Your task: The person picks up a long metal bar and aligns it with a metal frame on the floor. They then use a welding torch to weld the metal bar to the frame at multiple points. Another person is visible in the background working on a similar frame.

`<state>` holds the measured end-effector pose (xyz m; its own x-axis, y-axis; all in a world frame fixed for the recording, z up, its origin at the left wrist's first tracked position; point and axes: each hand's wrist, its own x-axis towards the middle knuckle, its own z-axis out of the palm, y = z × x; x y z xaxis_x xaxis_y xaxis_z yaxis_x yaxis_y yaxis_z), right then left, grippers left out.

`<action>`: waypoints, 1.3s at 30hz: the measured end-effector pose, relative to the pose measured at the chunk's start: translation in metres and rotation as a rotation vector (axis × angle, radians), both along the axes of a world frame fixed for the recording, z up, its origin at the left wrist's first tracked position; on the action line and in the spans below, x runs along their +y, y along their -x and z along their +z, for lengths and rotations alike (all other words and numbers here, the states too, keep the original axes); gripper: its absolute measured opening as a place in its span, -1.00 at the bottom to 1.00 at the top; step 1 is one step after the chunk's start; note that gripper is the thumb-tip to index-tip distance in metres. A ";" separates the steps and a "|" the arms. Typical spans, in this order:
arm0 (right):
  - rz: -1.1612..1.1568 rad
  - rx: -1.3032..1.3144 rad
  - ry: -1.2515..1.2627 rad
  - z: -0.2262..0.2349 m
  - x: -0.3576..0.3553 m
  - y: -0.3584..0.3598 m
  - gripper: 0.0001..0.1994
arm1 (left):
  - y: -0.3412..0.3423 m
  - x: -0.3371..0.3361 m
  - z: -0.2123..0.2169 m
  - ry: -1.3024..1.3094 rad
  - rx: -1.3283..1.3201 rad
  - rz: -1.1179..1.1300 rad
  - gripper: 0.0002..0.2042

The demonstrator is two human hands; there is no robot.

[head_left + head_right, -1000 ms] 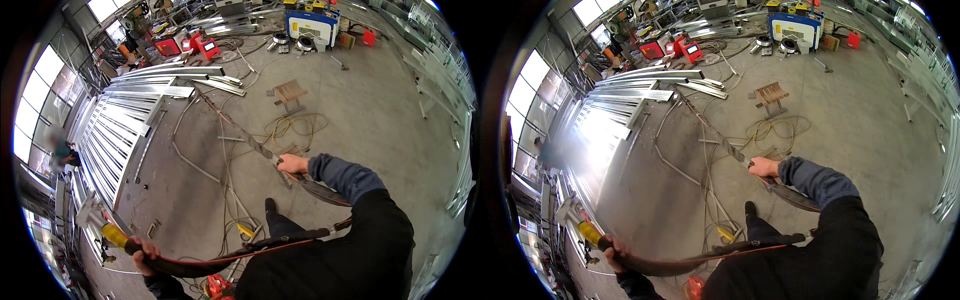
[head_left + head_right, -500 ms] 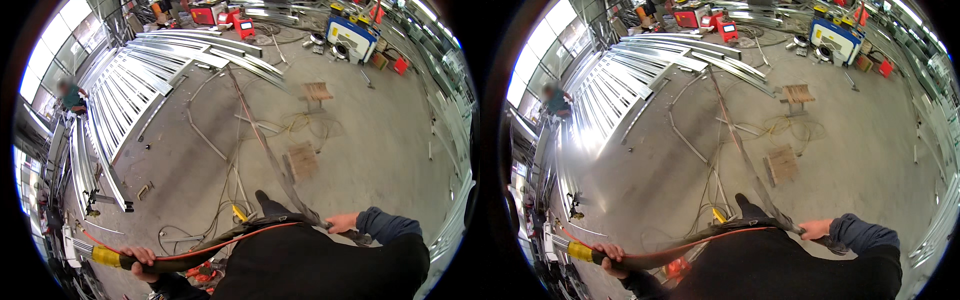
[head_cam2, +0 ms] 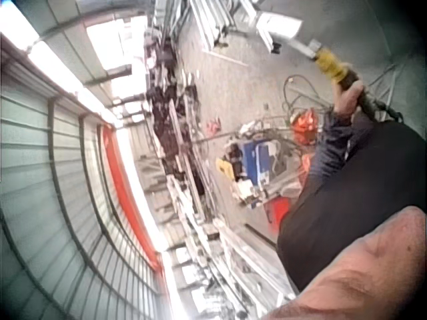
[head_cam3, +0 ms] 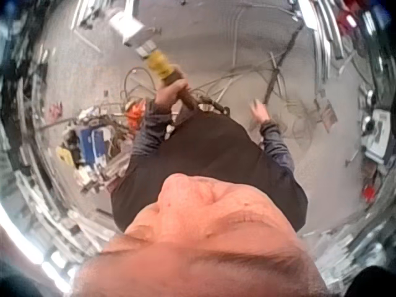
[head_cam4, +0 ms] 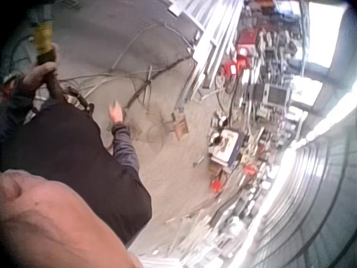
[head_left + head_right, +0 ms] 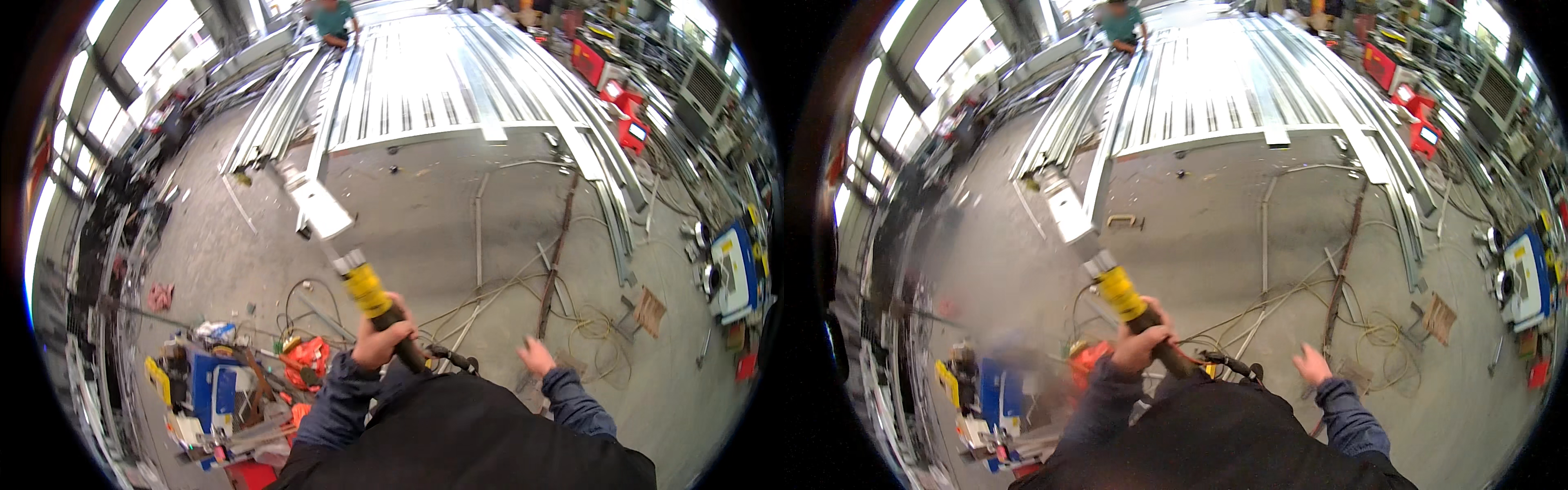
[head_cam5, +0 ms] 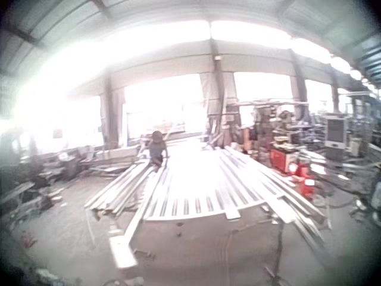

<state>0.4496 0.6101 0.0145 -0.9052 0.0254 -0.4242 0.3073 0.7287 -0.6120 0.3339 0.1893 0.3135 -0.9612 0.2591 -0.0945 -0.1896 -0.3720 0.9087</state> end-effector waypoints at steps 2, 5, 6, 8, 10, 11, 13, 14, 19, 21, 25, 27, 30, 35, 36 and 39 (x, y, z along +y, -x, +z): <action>0.089 0.196 0.453 0.152 -0.069 0.119 -0.36 | 0.027 0.019 -0.010 -0.061 -0.022 -0.052 -0.60; 0.374 0.435 1.059 0.302 -0.158 0.211 -0.34 | 0.078 0.035 -0.017 -0.014 0.028 -0.195 -0.71; 0.379 0.431 1.072 0.317 -0.185 0.236 -0.37 | 0.095 0.034 -0.020 0.028 0.054 -0.249 -0.75; 0.358 0.451 1.084 0.333 -0.219 0.286 -0.42 | 0.137 0.037 -0.028 0.017 0.037 -0.339 -0.78; 0.136 0.293 1.226 0.324 -0.250 0.340 -0.33 | 0.183 0.024 -0.040 0.093 0.080 -0.391 -0.79; 0.091 0.334 1.220 0.324 -0.263 0.362 -0.40 | 0.208 0.008 -0.043 0.183 0.074 -0.485 -0.64; -0.014 0.338 1.173 0.309 -0.279 0.409 -0.43 | 0.271 -0.036 -0.047 0.244 0.259 -0.617 -0.50; -0.050 0.346 1.129 0.304 -0.286 0.428 -0.44 | 0.306 -0.065 -0.049 0.273 0.354 -0.684 -0.43; -0.057 0.406 0.950 0.309 -0.298 0.518 -0.36 | 0.519 -0.297 -0.178 1.243 0.080 0.384 -0.03; -0.040 0.429 0.889 0.315 -0.319 0.552 -0.23 | 0.551 -0.369 -0.269 1.560 -0.083 0.622 0.17; -0.128 0.351 0.845 0.330 -0.357 0.611 -0.02 | 0.608 -0.375 -0.295 1.487 -0.409 0.300 0.11; -0.161 0.294 0.844 0.337 -0.379 0.637 0.04 | 0.618 -0.373 -0.312 1.499 -0.441 0.305 0.00; -0.130 0.191 0.877 0.332 -0.391 0.670 0.04 | 0.618 -0.367 -0.325 1.537 -0.431 0.385 -0.28; -0.025 0.096 0.923 0.314 -0.422 0.736 0.04 | 0.625 -0.368 -0.337 1.607 -0.472 0.423 -0.45; 0.000 0.093 0.918 0.307 -0.426 0.749 0.03 | 0.629 -0.366 -0.337 1.613 -0.484 0.410 -0.46; 0.097 0.058 0.924 0.284 -0.433 0.788 0.01 | 0.630 -0.364 -0.338 1.637 -0.464 0.441 -0.47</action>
